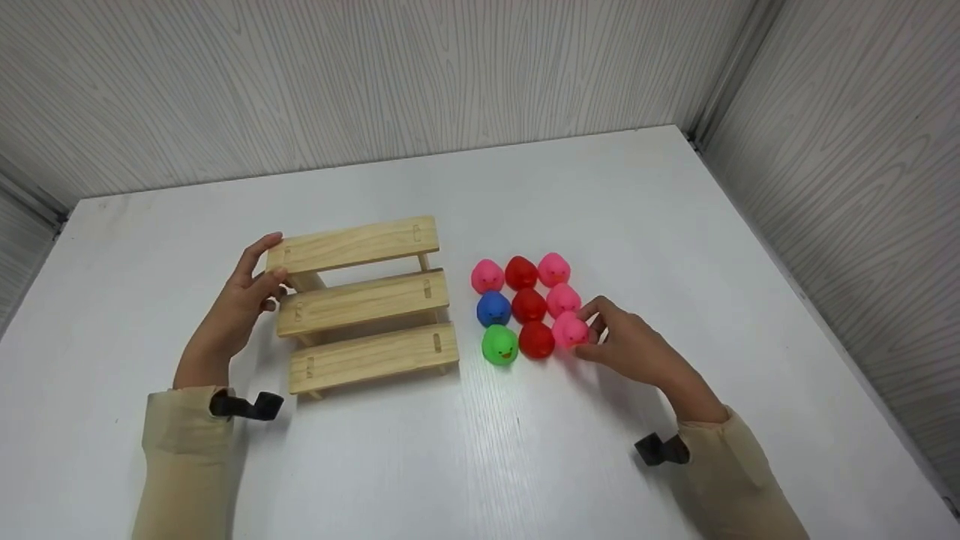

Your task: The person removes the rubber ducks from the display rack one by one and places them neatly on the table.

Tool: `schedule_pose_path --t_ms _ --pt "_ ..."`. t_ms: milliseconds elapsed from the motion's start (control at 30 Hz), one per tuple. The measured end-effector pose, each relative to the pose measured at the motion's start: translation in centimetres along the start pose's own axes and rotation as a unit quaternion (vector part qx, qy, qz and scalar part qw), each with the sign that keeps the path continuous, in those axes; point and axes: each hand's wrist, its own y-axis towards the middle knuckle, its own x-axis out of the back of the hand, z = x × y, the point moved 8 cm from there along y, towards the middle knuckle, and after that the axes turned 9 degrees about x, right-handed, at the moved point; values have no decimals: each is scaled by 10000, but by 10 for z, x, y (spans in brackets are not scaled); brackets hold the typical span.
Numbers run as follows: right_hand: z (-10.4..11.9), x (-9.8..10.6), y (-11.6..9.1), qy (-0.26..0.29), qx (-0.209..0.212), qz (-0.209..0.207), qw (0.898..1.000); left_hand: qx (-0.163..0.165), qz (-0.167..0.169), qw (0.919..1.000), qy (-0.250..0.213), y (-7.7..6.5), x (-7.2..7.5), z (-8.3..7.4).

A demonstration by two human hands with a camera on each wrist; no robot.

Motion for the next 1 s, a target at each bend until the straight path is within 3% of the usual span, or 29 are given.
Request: schedule_pose_path --t_ms 1000 --pt "-20 -10 9 -49 -221 196 9996 87 -5 10000 -12 1 0 2"
